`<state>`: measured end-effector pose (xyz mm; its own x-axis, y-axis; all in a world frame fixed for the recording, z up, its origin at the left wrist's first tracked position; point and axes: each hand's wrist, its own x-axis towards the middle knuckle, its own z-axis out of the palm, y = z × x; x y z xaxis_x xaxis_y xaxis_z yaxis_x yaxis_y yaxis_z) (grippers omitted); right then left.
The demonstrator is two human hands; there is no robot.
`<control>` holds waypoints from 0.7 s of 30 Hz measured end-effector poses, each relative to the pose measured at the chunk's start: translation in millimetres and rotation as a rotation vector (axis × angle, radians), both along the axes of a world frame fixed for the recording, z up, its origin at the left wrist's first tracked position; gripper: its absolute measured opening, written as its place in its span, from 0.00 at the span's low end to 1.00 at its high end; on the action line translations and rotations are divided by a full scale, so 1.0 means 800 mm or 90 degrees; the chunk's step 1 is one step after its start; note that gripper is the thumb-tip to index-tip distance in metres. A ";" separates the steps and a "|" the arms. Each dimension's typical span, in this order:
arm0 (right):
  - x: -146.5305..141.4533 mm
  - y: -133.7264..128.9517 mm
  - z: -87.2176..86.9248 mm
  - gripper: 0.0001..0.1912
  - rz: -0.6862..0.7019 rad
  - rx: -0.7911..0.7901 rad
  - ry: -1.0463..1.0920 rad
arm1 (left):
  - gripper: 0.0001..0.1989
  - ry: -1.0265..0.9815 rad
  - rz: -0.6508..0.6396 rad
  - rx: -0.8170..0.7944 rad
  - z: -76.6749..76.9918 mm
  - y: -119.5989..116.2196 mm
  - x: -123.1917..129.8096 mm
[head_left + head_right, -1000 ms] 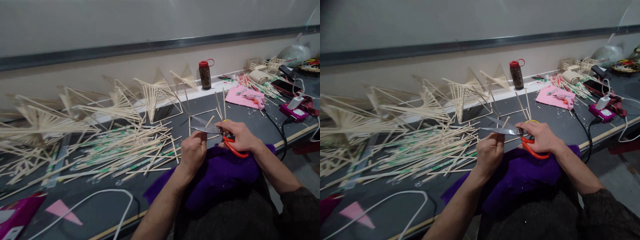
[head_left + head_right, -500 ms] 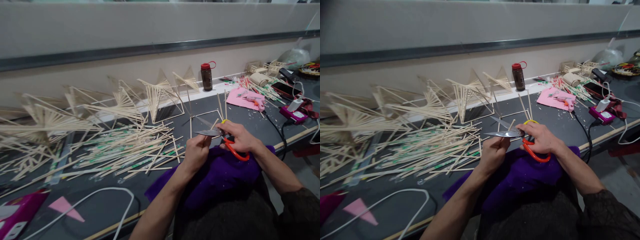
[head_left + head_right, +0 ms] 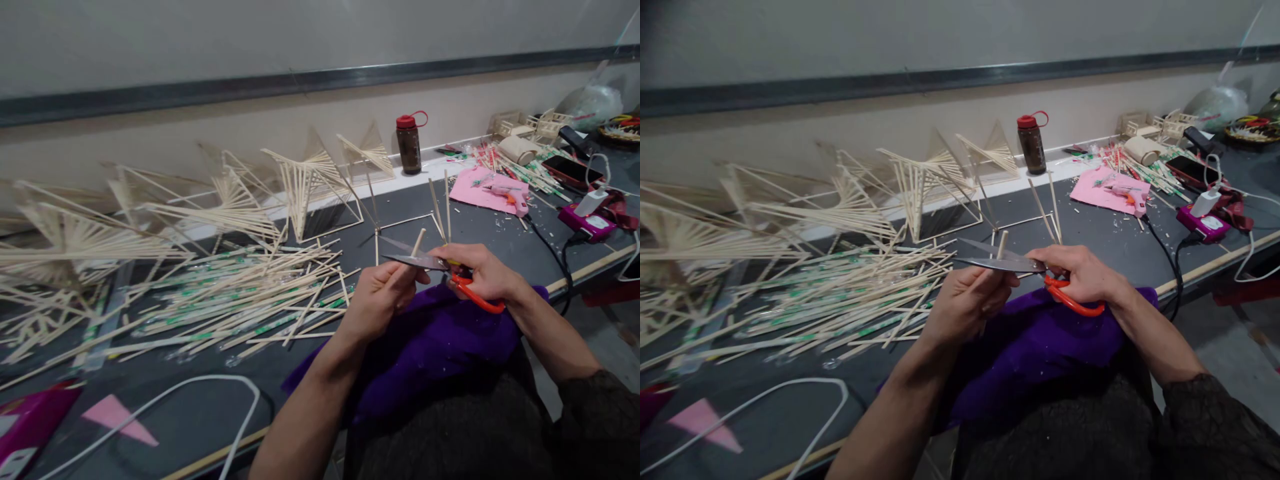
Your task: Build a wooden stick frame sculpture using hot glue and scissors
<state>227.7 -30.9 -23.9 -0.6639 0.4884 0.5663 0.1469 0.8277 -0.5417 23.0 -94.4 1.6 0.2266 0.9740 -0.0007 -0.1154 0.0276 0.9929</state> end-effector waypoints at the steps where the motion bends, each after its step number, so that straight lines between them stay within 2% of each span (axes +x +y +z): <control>1: 0.000 0.000 0.000 0.26 0.000 -0.006 -0.003 | 0.28 -0.017 -0.011 -0.009 0.002 0.000 -0.002; 8: 0.001 0.001 0.000 0.25 -0.021 0.054 -0.016 | 0.27 -0.014 -0.051 -0.032 0.010 0.005 -0.013; 11: 0.000 0.002 -0.001 0.25 -0.037 0.054 -0.027 | 0.26 0.029 -0.031 0.002 0.008 0.007 -0.014; 13: -0.001 0.001 -0.002 0.25 -0.058 0.042 -0.026 | 0.23 0.081 0.037 0.056 0.006 0.008 -0.013; 17: -0.003 -0.001 -0.002 0.23 -0.123 0.022 -0.003 | 0.12 0.205 0.247 0.186 0.002 0.010 -0.008; 19: -0.004 -0.001 -0.002 0.23 -0.139 0.009 -0.012 | 0.10 0.276 0.303 0.238 0.000 0.010 -0.008; 21: -0.004 -0.001 -0.002 0.22 -0.140 -0.004 -0.027 | 0.09 0.371 0.319 0.299 -0.003 0.011 -0.009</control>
